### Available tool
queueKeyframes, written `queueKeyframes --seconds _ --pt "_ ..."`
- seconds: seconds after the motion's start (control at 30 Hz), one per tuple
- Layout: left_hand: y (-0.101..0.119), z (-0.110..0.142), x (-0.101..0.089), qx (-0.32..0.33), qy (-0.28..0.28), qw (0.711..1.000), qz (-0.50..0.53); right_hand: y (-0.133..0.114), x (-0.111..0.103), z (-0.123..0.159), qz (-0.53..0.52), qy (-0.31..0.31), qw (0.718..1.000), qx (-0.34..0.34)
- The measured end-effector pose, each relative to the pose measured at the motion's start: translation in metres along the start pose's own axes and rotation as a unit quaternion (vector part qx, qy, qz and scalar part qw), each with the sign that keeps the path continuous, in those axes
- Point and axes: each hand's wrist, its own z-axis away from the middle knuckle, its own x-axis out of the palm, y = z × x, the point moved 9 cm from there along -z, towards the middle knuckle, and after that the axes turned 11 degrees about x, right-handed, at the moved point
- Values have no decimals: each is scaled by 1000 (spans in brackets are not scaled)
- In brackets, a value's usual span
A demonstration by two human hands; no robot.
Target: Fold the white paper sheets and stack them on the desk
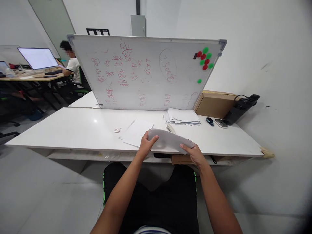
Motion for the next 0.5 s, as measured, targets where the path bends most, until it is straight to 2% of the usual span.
queueKeyframes --seconds 0.13,0.37,0.5 --pt "-1 -2 3 -1 -14 1000 -2 5 3 -4 -8 -31 999 2" --pt "-12 -7 -13 -31 8 999 21 13 -11 -12 -47 -13 999 5" --pt "-13 -7 -9 -52 -3 996 65 12 -10 -14 -38 -21 999 -3"
